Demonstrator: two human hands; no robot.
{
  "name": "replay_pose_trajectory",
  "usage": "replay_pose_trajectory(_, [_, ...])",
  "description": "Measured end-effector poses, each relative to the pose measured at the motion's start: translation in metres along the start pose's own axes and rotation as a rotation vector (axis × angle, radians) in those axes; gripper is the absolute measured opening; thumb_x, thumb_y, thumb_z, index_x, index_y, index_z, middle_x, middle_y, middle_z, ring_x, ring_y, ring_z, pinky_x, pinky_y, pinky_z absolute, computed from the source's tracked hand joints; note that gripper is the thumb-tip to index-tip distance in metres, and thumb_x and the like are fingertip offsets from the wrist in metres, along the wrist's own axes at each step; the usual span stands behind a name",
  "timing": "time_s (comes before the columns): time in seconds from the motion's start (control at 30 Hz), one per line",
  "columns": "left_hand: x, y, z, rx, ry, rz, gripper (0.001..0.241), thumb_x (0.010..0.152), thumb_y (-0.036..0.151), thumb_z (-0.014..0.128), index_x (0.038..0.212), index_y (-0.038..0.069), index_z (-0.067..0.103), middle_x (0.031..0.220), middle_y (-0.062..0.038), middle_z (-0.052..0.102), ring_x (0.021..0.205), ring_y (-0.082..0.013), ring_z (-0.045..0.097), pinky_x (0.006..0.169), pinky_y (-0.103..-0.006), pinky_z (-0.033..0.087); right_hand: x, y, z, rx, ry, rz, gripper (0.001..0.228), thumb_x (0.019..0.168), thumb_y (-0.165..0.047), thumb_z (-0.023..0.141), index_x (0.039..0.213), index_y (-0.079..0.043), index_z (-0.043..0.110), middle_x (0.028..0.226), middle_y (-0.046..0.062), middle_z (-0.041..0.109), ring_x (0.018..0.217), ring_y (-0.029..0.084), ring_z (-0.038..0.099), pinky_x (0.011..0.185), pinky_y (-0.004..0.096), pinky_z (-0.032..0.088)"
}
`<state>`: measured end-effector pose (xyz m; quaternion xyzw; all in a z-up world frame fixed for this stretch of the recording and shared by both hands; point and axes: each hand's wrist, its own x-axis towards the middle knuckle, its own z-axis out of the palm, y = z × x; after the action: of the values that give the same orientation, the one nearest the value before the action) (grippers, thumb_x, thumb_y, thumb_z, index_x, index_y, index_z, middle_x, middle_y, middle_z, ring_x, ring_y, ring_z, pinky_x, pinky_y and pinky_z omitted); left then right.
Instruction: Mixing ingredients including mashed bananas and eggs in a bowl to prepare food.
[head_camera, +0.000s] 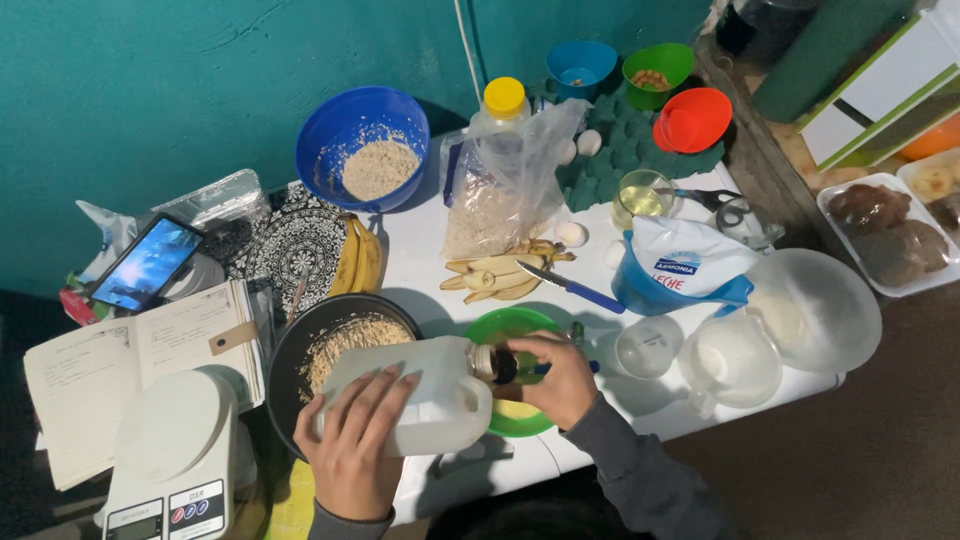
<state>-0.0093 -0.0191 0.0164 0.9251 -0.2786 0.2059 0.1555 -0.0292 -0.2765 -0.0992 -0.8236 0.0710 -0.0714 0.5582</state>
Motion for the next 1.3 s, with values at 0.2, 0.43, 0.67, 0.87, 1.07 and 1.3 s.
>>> replay_pose_trajectory(0.2, [-0.002,-0.005,0.006,-0.198,-0.006,-0.16,0.076,0.052,0.016,0.085,0.126,0.019,0.064,0.126,0.002,0.068,0.122,-0.0223,0.059,0.107,-0.0451,0.03,0.002,0.008,-0.001,0.013,0.039,-0.04,0.066,0.054,-0.026,0.098,0.112,-0.005,0.074,0.114,0.008,0.073,0.1,0.02,0.07,0.081,0.034,0.056])
replay_pose_trajectory(0.43, [-0.005,-0.006,0.008,-0.344,0.119,-0.227,0.087,0.047,0.026,0.095,0.126,0.011,0.062,0.125,-0.006,0.068,0.117,-0.0287,0.063,0.106,-0.0429,0.041,0.018,-0.002,-0.013,-0.09,-0.03,-0.074,0.056,0.056,-0.023,0.093,0.108,-0.011,0.078,0.1,0.007,0.072,0.094,0.024,0.069,0.083,0.036,0.054])
replay_pose_trajectory(0.67, [-0.023,-0.008,0.012,-0.402,0.118,-0.363,0.091,0.043,0.03,0.097,0.124,0.008,0.062,0.122,-0.009,0.07,0.113,-0.033,0.064,0.101,-0.0445,0.046,0.033,0.025,-0.011,-0.366,0.028,-0.319,0.052,0.057,-0.007,0.082,0.108,-0.012,0.075,0.111,0.008,0.067,0.106,0.033,0.06,0.09,0.043,0.052])
replay_pose_trajectory(0.87, [-0.04,-0.011,0.013,-0.417,0.119,-0.435,0.095,0.04,0.028,0.098,0.126,0.009,0.061,0.122,-0.009,0.07,0.113,-0.0336,0.064,0.1,-0.0442,0.046,0.032,0.014,-0.018,-0.624,-0.057,-0.568,0.042,0.07,-0.003,0.071,0.11,-0.014,0.071,0.119,0.003,0.063,0.111,0.028,0.06,0.089,0.042,0.052])
replay_pose_trajectory(1.07, [-0.059,-0.016,0.022,-0.425,0.12,-0.436,0.1,0.036,0.026,0.098,0.127,0.009,0.06,0.124,-0.009,0.069,0.114,-0.0332,0.063,0.101,-0.0453,0.045,0.037,-0.031,-0.035,-0.863,-0.202,-0.827,0.035,0.08,-0.009,0.065,0.115,-0.013,0.067,0.125,0.0,0.062,0.107,0.022,0.061,0.08,0.035,0.056])
replay_pose_trajectory(1.3, [-0.067,-0.011,0.018,-0.437,0.142,-0.459,0.104,0.034,0.027,0.099,0.128,0.008,0.059,0.127,-0.009,0.068,0.116,-0.0329,0.063,0.101,-0.045,0.045,0.033,-0.1,-0.056,-0.821,-0.178,-0.93,0.045,0.076,-0.003,0.068,0.121,-0.01,0.069,0.123,0.005,0.065,0.097,0.023,0.065,0.076,0.035,0.058])
